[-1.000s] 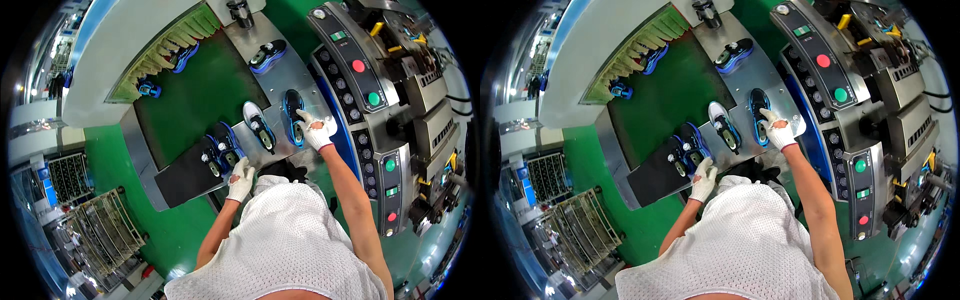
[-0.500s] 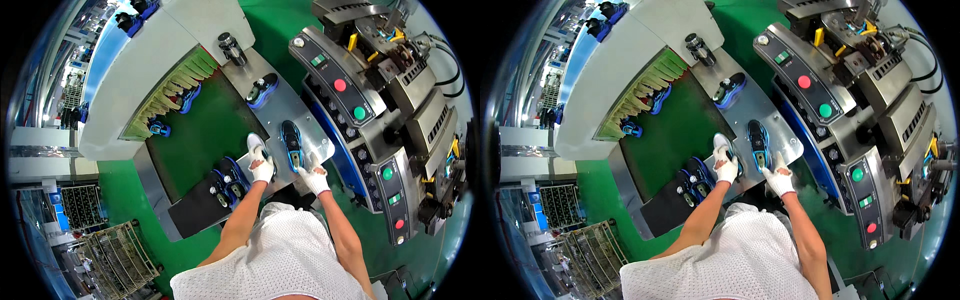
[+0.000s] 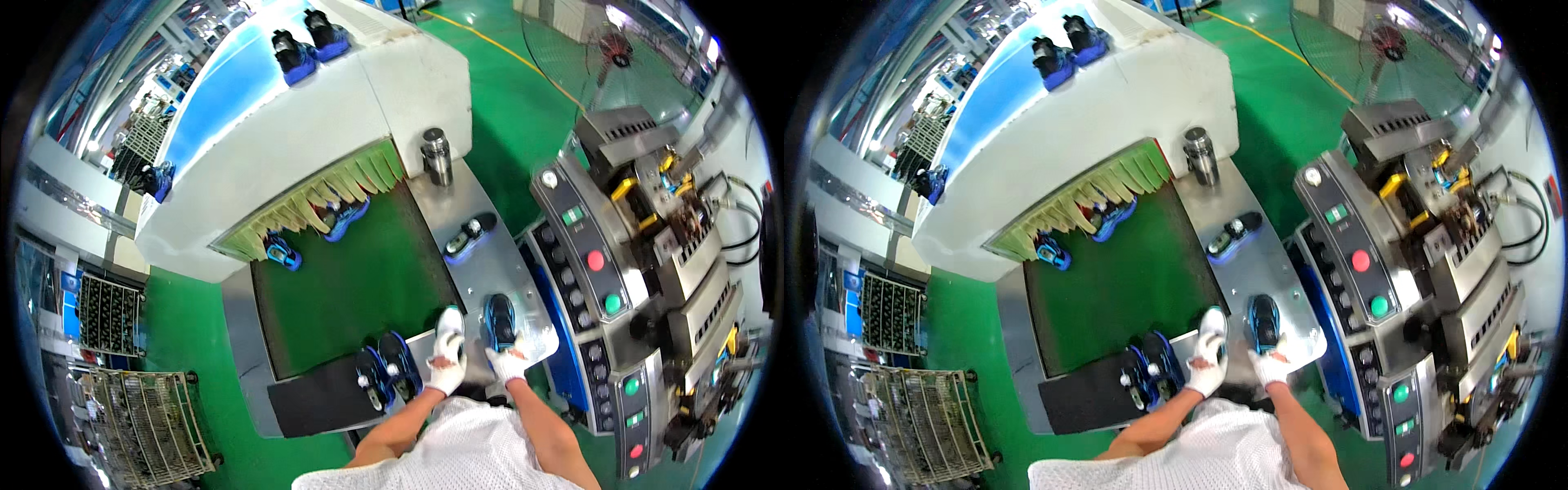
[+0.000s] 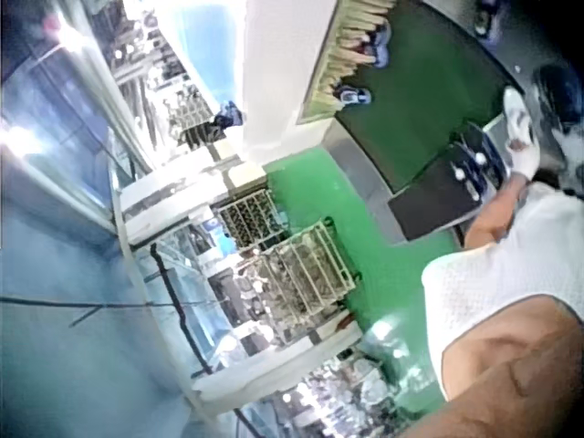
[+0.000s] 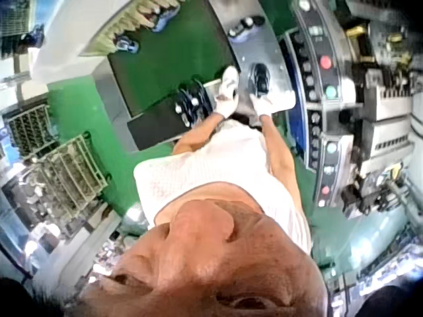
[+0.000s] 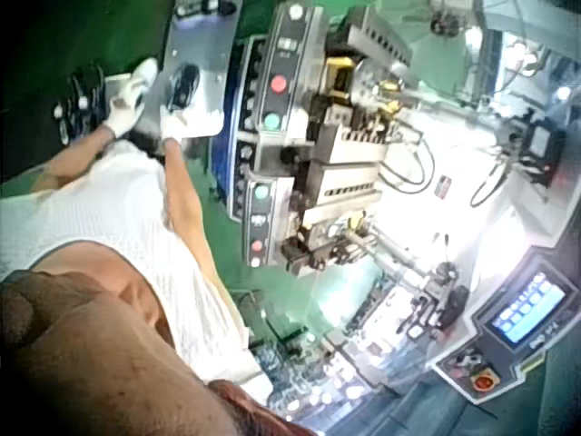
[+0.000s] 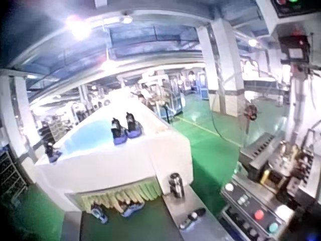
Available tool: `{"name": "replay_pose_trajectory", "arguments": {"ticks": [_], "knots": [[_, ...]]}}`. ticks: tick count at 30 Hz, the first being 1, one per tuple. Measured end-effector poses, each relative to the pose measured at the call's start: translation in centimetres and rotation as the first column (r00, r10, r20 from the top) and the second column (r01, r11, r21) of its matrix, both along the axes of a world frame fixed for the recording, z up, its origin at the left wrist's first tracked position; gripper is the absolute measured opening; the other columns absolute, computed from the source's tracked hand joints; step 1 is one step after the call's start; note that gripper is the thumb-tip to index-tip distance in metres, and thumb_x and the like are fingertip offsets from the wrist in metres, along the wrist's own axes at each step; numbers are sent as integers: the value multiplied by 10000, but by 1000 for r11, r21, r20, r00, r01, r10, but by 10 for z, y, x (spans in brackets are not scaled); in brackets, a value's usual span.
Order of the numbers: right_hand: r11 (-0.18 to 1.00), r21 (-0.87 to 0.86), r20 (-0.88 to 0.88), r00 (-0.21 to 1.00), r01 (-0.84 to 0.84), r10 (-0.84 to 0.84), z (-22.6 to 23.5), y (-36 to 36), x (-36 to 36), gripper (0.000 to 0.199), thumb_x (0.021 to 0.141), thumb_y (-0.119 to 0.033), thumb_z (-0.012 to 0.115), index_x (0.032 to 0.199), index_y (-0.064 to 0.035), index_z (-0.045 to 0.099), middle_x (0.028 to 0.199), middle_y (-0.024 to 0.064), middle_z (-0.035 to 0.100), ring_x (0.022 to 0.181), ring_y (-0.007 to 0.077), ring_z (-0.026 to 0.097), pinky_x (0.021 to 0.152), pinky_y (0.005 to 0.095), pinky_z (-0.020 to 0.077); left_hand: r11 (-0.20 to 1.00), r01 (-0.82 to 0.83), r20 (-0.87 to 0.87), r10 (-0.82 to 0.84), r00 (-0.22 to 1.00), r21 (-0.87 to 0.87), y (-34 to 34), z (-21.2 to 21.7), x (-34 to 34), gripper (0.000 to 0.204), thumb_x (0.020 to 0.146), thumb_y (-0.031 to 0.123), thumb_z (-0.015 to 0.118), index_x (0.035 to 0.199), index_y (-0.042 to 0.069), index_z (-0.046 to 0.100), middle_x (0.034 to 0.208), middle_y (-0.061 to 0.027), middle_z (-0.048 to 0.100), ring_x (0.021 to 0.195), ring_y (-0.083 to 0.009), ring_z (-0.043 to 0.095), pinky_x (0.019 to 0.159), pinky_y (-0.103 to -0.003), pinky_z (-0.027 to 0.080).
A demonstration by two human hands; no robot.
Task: The person operates a shoe assembly machine in a factory setting. They repeatedly pick up blue and black sneakers from a table, place them into the machine's mold, and press a button to activate the machinery. After the machine cycles, the person removes the shoes and places them back on the table.
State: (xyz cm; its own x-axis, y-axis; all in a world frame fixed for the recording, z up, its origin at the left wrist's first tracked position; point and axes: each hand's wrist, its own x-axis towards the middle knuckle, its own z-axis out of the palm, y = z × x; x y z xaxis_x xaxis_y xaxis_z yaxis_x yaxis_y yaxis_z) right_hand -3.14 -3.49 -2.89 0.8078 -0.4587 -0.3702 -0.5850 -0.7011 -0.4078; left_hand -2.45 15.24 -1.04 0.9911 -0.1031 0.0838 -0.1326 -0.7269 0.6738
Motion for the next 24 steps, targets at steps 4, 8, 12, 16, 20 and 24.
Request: {"name": "replay_pose_trajectory", "arguments": {"ticks": [4,8,12,16,20,24], "knots": [[1000,21,-54,998,22,-21,18,-1,13,864,743,-479,794,1424,-60,468,1087,159,738,966,320,724,908,404,527,990,52,-7,-54,999,-133,9,4,8,484,747,42,741,1210,100,612,1308,-188,538,1256,-428,513,1076,-518,431],[993,-117,118,993,31,-17,-53,-37,19,775,737,-409,809,1371,-72,519,1051,177,738,945,358,721,865,442,551,984,122,-13,-125,992,-131,15,6,16,513,730,54,753,1221,97,611,1332,-173,534,1280,-409,504,1087,-506,431],[828,-560,204,964,-26,168,-16,-48,54,716,710,-453,818,1273,-71,596,989,133,751,951,339,710,866,396,542,973,173,-151,-196,969,-150,33,16,27,516,804,226,783,1263,82,595,1354,-172,532,1293,-396,506,1088,-486,434],[984,-126,-53,990,126,-134,28,-51,89,800,725,-478,828,1354,-69,550,1039,122,742,939,300,716,877,351,538,954,27,-221,-97,970,-297,66,40,85,517,871,297,735,1279,20,581,1354,-216,558,1298,-403,511,1092,-477,427],[981,-162,-78,990,107,-121,43,-41,97,800,731,-460,832,1355,-41,559,1127,155,707,1099,325,653,1021,416,461,984,-42,124,21,992,174,163,30,229,469,894,216,693,1301,22,564,1349,-213,564,1280,-405,518,1110,-501,411],[991,-57,255,962,119,-101,35,-46,88,737,681,-331,873,1292,-31,592,1091,168,703,1010,342,663,960,432,485,898,-215,314,91,945,385,262,55,386,588,848,161,737,1376,23,519,1374,-227,567,1295,-409,523,1104,-508,419]]}}
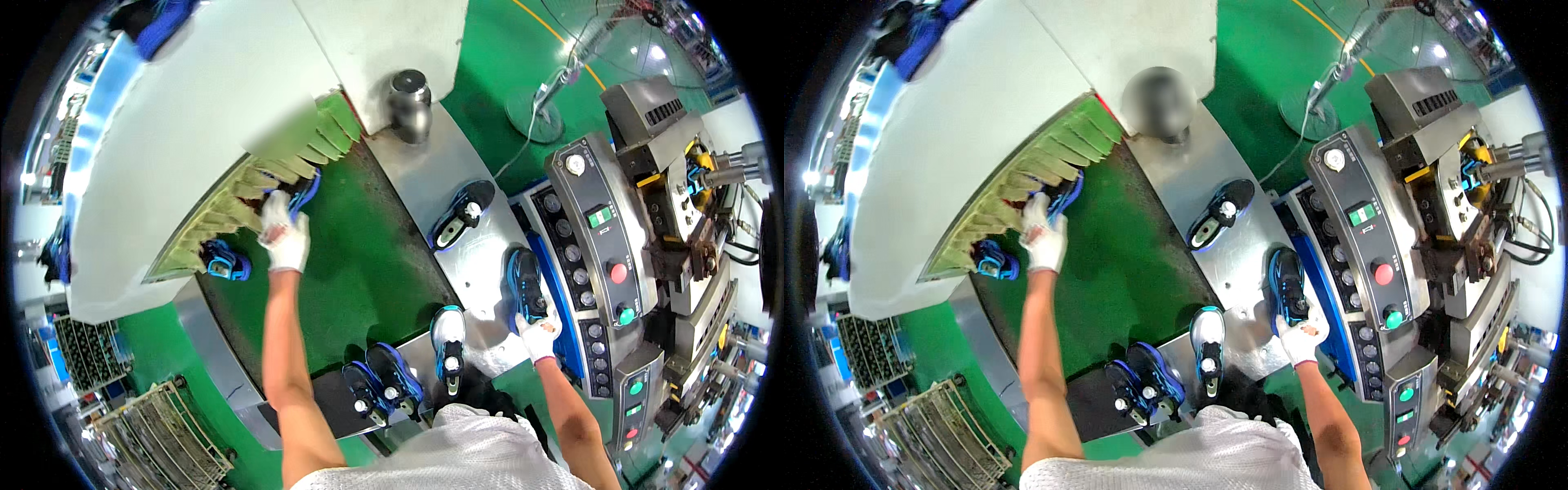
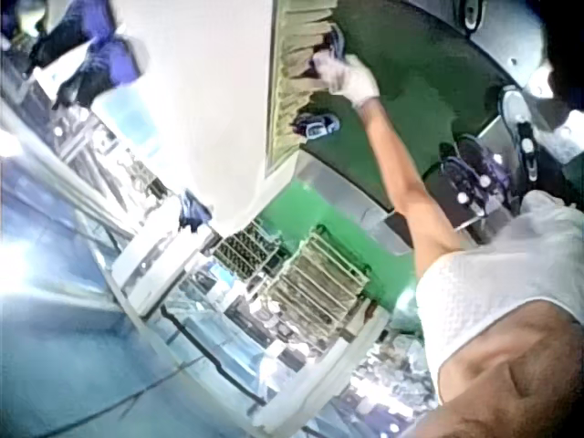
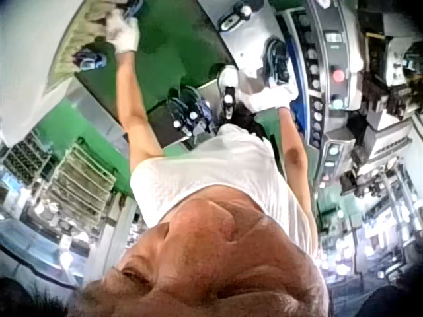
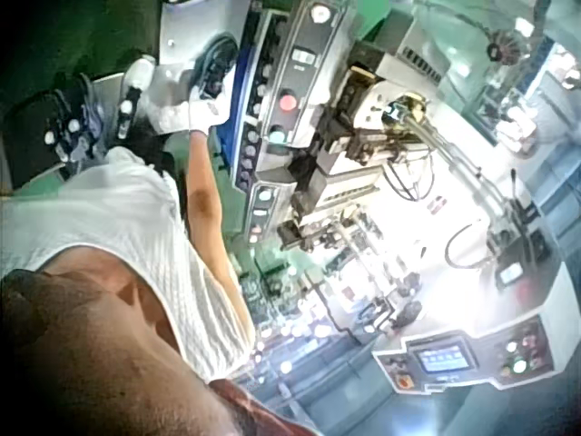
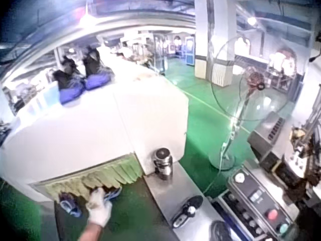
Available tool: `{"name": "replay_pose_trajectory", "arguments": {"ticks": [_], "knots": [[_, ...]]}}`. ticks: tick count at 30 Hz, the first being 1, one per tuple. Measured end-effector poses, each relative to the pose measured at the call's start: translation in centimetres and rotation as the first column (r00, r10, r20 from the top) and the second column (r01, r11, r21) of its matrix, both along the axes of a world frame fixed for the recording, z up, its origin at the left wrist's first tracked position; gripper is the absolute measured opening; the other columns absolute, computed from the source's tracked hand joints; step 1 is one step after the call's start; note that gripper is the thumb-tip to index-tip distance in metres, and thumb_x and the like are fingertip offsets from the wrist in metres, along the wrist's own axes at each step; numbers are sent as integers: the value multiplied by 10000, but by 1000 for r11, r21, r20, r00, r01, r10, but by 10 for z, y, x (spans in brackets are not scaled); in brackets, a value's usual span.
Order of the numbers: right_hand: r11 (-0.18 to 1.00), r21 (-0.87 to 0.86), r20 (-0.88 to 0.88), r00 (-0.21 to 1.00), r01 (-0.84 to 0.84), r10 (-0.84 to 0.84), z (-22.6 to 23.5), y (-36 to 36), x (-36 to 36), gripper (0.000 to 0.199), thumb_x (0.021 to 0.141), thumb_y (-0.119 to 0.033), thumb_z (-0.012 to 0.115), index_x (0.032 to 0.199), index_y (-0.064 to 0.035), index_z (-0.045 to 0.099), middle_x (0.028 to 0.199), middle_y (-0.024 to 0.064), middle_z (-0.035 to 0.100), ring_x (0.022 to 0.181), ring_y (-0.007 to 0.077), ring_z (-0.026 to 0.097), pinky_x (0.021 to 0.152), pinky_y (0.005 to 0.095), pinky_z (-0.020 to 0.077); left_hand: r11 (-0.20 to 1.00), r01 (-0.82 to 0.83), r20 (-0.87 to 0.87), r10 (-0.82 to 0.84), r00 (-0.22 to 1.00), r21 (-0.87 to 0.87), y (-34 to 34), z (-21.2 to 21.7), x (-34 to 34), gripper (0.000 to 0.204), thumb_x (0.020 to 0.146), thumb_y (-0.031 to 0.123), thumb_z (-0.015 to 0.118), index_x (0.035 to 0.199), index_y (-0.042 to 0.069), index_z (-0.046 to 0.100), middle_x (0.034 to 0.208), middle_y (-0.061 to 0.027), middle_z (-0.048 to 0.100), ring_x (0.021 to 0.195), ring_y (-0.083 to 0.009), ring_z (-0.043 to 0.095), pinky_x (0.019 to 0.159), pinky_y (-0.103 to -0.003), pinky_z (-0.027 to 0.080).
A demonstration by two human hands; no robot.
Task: The person operates a shoe assembly machine in a factory setting. They repeatedly pick up blue and black sneakers from a table, place them into the machine's mold, and press a button to activate the machinery. After the machine cycles, the person removes the shoes and places them back on the table.
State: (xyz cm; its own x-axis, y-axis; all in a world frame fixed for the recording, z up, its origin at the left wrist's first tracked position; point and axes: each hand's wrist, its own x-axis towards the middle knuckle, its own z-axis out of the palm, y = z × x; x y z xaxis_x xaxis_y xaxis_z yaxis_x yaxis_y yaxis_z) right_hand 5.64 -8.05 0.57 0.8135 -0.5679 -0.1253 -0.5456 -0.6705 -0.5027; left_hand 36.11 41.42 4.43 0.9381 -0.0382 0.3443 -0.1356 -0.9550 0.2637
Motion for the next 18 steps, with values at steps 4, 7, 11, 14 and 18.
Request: {"name": "replay_pose_trajectory", "arguments": {"ticks": [4,7,11,14,18], "knots": [[967,242,-57,996,76,-64,15,5,7,720,725,-224,863,1334,-21,538,1146,186,688,1037,363,675,942,425,506,935,-57,-306,172,936,350,43,-20,77,628,792,334,791,1314,44,598,1299,-201,644,1148,-397,644,949,-492,523],[980,193,3,999,44,-46,12,2,5,716,697,-187,870,1309,8,553,1146,193,680,1044,341,675,940,425,523,894,-44,-435,259,862,446,38,-42,93,580,753,399,810,1190,50,656,1159,-191,694,1085,-364,667,899,-516,530],[994,-104,76,996,-33,41,16,4,12,635,648,-266,872,1213,-71,656,1019,119,721,957,315,690,902,433,520,896,59,-406,139,903,439,22,-37,57,560,753,423,822,1128,48,642,1095,-183,688,1042,-363,671,870,-524,537],[962,-269,66,996,-45,65,6,0,2,538,735,-477,823,1113,-121,683,902,50,712,821,274,683,740,398,504,922,124,-603,135,786,368,-21,-22,8,600,767,488,807,1130,36,653,1116,-203,684,1051,-387,669,903,-487,536],[980,-195,-94,995,-35,16,-6,-1,-4,577,819,-588,706,1071,-69,688,841,86,700,774,288,672,735,430,494,944,147,-603,64,795,294,-41,-26,-62,638,735,489,839,1149,34,670,1119,-209,696,1001,-392,693,873,-475,552]]}}
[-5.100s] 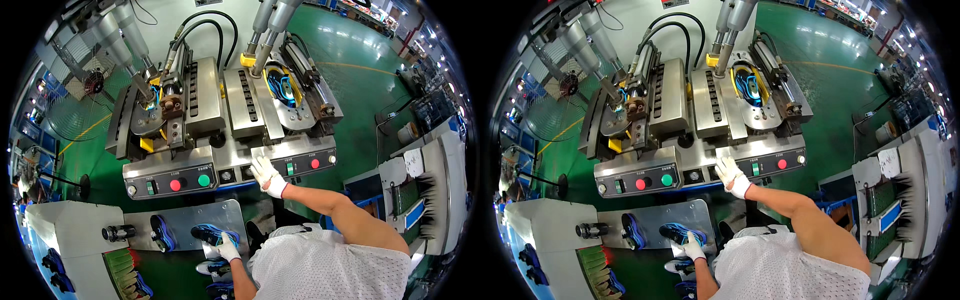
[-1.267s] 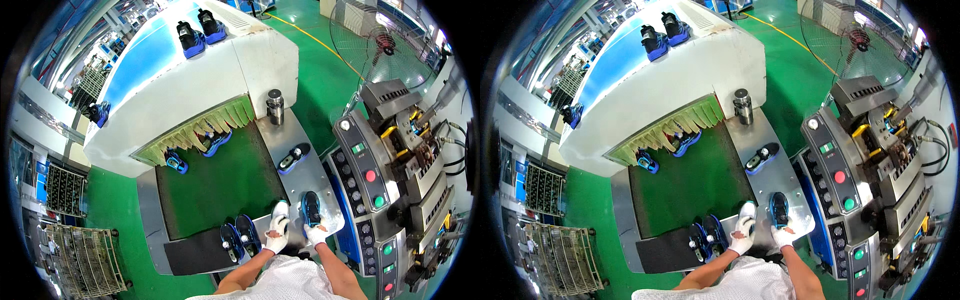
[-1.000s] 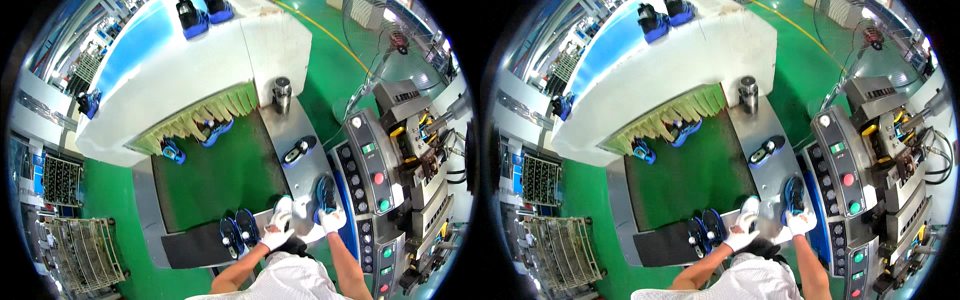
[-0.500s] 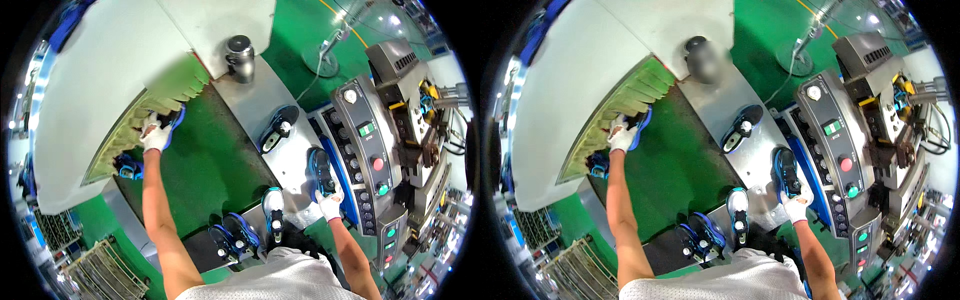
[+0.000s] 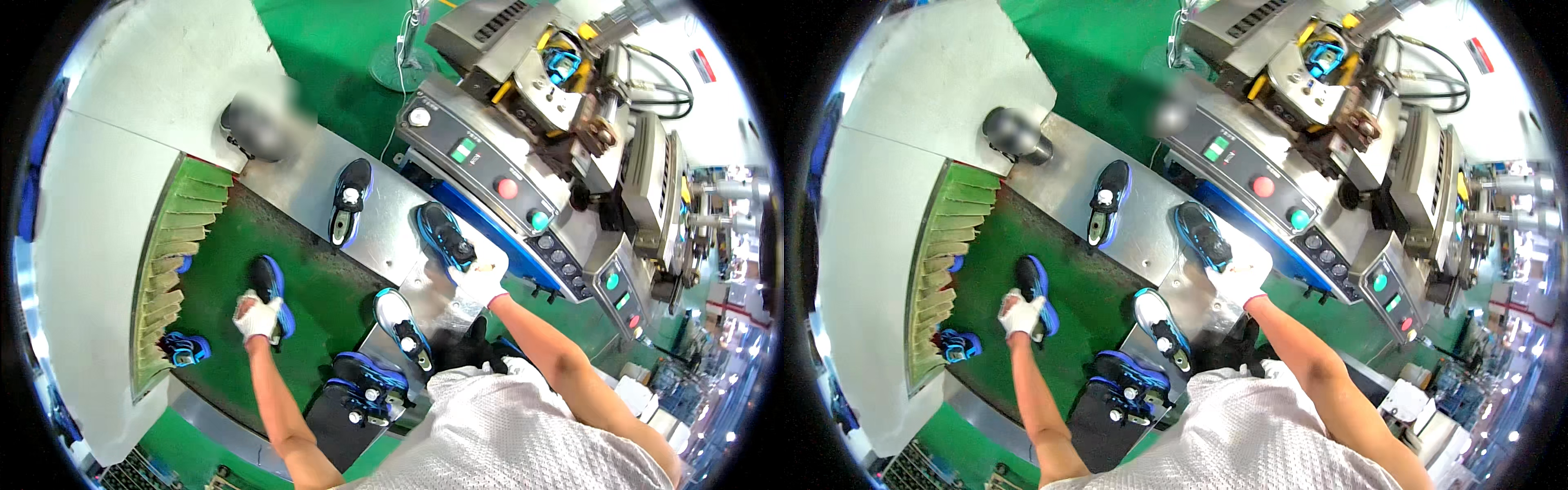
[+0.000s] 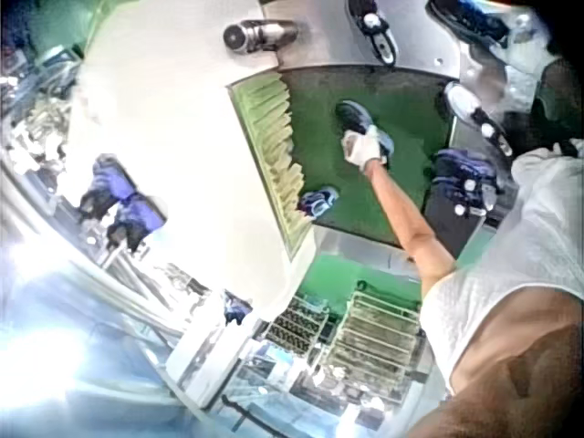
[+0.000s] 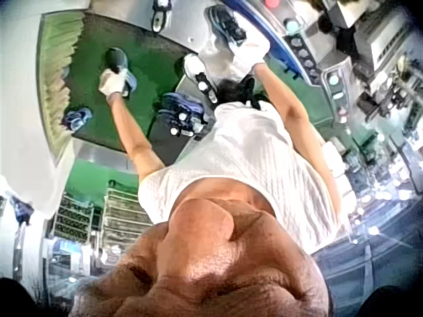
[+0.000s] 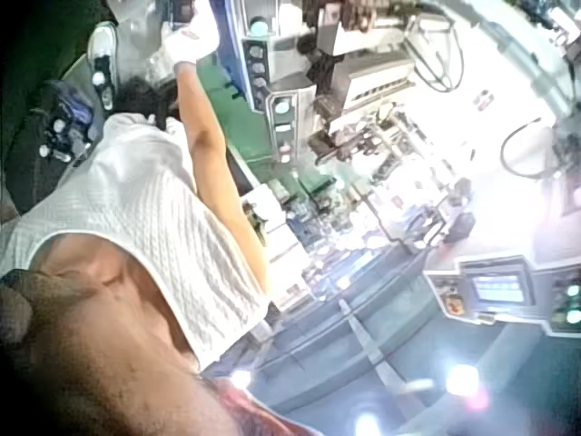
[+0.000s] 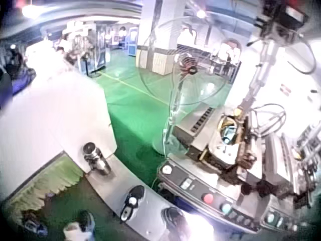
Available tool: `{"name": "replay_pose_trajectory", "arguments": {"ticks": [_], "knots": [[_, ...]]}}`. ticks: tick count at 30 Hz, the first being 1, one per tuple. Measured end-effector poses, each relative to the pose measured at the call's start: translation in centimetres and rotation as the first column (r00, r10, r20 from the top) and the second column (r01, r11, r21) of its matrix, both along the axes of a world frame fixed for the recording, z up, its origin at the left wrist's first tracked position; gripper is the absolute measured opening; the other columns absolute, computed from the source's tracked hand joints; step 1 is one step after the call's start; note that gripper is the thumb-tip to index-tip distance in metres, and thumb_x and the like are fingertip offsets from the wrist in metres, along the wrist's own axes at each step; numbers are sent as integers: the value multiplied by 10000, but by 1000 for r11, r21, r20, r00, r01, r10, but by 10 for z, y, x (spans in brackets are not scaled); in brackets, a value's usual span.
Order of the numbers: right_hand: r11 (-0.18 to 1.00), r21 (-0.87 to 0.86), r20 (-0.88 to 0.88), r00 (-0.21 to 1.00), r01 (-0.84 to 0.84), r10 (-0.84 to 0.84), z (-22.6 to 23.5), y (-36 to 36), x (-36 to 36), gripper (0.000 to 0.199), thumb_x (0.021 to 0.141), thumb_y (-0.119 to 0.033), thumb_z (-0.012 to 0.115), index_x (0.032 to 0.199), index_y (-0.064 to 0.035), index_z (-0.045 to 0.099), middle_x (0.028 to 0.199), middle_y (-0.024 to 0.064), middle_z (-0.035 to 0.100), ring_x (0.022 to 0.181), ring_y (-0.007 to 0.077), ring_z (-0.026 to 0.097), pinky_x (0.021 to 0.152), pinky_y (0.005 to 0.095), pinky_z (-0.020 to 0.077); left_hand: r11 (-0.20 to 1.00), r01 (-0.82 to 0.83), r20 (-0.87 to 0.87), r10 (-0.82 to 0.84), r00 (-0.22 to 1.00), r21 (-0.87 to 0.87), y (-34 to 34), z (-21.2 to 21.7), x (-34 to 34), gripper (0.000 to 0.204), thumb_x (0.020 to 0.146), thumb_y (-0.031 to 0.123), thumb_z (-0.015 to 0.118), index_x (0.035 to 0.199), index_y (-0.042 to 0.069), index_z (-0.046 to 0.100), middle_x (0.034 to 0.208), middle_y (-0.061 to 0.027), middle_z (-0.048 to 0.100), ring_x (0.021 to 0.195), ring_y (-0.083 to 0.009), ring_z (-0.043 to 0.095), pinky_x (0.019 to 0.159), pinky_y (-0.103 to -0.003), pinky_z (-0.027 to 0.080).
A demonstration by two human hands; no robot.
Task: The person operates a shoe assembly machine in a factory setting. They repeatedly pick up blue and black sneakers from a table, place them into the machine's mold, and press a button to activate the machinery. After the machine cycles, the person removes the shoes and places them back on the table.
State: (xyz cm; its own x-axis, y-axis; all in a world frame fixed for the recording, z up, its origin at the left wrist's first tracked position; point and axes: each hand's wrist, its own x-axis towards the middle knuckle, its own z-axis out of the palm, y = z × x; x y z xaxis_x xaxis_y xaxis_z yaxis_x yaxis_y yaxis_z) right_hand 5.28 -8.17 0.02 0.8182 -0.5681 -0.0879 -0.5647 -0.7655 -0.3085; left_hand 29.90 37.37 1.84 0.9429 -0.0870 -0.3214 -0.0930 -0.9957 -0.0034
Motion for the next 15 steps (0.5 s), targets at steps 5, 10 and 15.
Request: {"name": "replay_pose_trajectory", "arguments": {"ticks": [5,10,15], "knots": [[913,405,-144,990,53,7,44,-7,3,948,805,-583,735,1475,18,437,1254,289,634,1165,417,627,1019,439,474,836,-347,-278,244,929,-426,-50,61,-65,682,802,383,827,1281,-61,630,1176,-233,711,1084,-329,698,923,-431,543],[770,624,214,977,-129,-9,126,-15,-41,772,892,-367,730,1492,21,436,1358,193,607,1243,278,597,1069,395,464,305,-385,-364,126,923,-871,-147,162,-150,539,852,149,730,1303,-113,597,1103,-94,696,948,-155,642,846,-294,526],[-236,924,358,900,-302,251,176,-23,-57,611,989,-415,622,1424,4,530,1403,198,592,1255,277,601,1068,410,484,205,-366,-414,-304,858,-908,-223,128,-181,765,852,231,769,1494,15,414,1464,-143,546,1318,-297,537,1159,-453,375]]}}
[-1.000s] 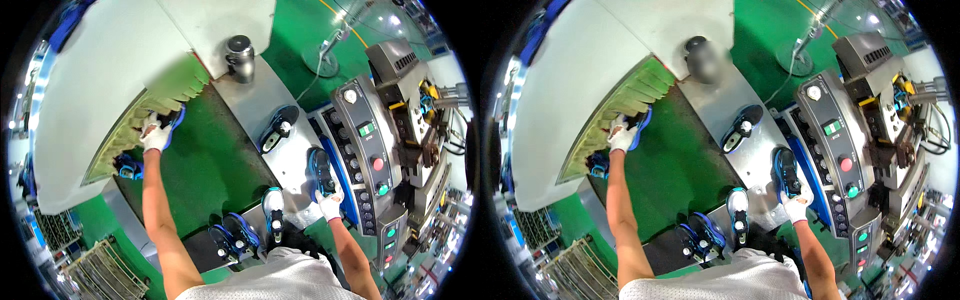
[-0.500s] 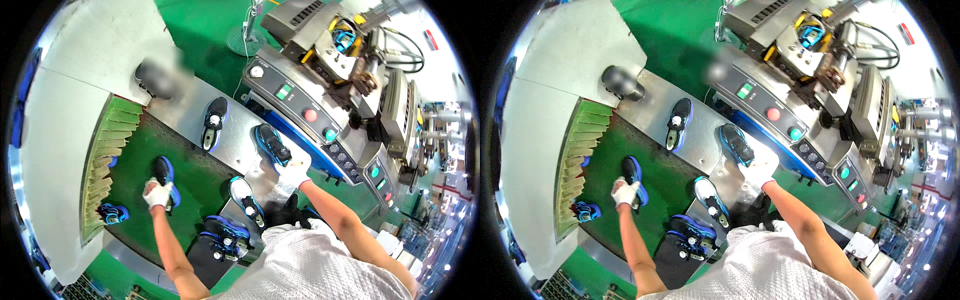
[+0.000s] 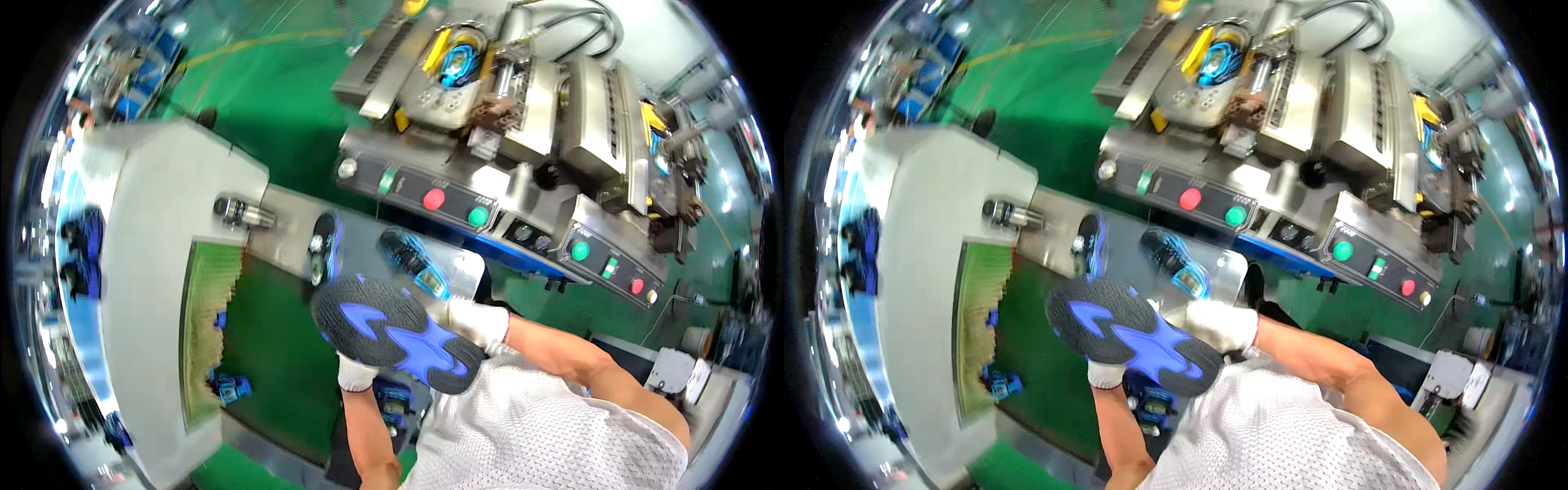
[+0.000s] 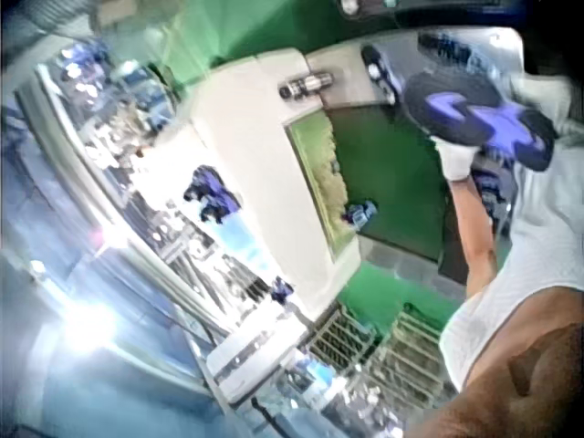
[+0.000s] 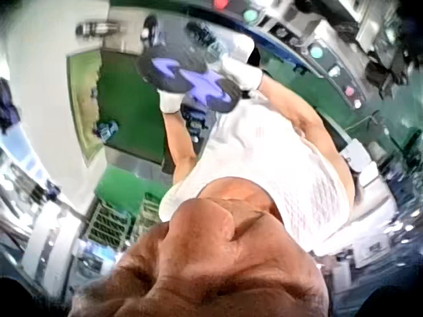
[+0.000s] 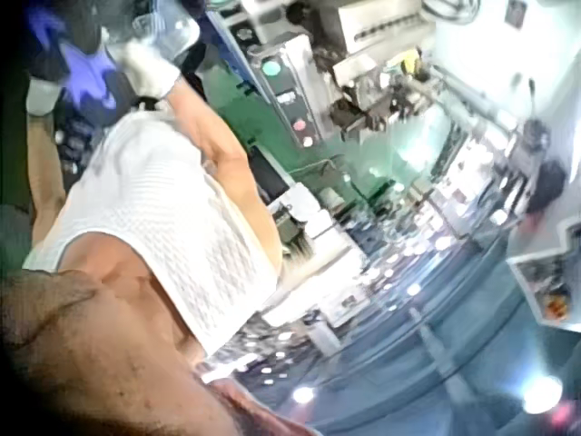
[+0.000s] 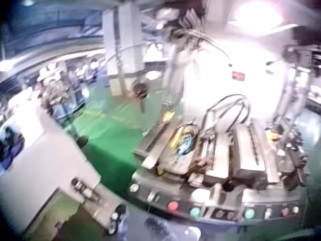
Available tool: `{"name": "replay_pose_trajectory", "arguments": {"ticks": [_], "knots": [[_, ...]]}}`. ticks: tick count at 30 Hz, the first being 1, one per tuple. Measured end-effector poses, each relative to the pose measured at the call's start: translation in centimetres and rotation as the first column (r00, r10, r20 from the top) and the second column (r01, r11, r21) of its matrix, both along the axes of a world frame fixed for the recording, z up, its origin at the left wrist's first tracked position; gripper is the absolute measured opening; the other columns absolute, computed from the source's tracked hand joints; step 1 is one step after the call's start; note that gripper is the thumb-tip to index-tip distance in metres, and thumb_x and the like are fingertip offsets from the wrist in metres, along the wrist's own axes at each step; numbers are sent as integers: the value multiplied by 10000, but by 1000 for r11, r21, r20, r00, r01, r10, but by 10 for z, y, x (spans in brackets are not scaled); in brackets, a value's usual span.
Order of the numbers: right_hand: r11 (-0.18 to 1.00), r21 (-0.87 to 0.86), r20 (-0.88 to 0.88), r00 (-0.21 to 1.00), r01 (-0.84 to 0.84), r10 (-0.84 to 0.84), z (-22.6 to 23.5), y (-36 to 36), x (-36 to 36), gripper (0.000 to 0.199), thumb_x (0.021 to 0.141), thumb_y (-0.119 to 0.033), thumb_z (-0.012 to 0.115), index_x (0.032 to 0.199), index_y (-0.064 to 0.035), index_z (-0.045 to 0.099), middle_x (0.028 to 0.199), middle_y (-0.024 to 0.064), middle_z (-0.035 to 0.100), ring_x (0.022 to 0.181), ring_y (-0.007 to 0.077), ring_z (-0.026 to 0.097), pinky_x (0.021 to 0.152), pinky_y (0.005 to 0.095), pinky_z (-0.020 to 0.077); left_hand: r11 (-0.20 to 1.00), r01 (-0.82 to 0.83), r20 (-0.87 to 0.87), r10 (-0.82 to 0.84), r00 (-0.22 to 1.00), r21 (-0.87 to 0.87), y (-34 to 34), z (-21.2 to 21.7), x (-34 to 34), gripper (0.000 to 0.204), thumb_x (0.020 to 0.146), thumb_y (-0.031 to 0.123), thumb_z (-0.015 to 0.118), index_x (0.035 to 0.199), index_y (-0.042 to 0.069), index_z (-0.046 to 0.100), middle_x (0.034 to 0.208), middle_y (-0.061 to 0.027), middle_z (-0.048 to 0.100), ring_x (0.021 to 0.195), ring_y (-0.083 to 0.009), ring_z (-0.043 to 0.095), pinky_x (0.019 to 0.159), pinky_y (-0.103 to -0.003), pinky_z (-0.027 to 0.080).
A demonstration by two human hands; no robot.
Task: The person operates a shoe assembly machine in a factory setting. They repeatedly pick up blue and black sneakers from a table, place them into the machine's mold, and press a button to activate the machinery. After the machine cycles, the person removes the shoes and places them back on the table.
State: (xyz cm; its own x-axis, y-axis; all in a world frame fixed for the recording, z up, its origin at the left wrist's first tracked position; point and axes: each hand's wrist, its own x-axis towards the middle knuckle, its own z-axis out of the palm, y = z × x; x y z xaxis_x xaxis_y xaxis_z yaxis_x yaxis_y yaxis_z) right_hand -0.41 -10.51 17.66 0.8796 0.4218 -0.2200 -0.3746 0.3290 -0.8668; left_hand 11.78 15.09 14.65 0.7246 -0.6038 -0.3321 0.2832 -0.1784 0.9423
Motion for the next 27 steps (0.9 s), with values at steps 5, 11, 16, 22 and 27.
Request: {"name": "replay_pose_trajectory", "arguments": {"ticks": [5,11,16,22,27], "knots": [[585,688,-352,902,430,-249,27,-47,-29,738,965,-534,632,1491,-46,460,1446,216,558,1252,337,615,1087,505,501,952,301,260,-277,925,-57,-166,121,27,641,829,-22,759,1419,4,510,1397,-120,606,1246,-230,605,1082,-378,474],[587,360,-206,675,725,-708,70,-198,-69,832,708,-197,942,1432,-59,556,1320,103,664,1200,225,646,1062,362,508,965,261,622,-226,750,35,-339,139,113,537,902,38,732,1402,-4,538,1393,-148,585,1265,-268,597,1078,-392,500],[413,576,-117,571,706,-812,105,-247,-84,944,695,-301,951,1476,-56,480,1332,186,623,1173,416,640,1017,560,539,928,126,828,-369,422,349,-507,105,203,720,850,261,800,1446,-1,495,1408,-239,559,1300,-374,558,1093,-427,448],[232,402,-206,335,886,-919,73,-253,-152,1003,720,-144,912,1540,-3,351,1482,178,513,1312,346,555,1106,512,469,822,-143,782,-448,435,551,-614,26,238,757,816,392,802,1399,10,505,1342,-263,609,1232,-419,601,1048,-458,475],[216,364,-192,300,906,-935,68,-250,-149,958,757,-116,865,1538,38,331,1480,180,514,1330,326,542,1116,467,463,745,-96,693,-556,459,660,-619,79,272,832,761,518,817,1381,34,547,1288,-255,650,1201,-390,633,1026,-468,490]]}}
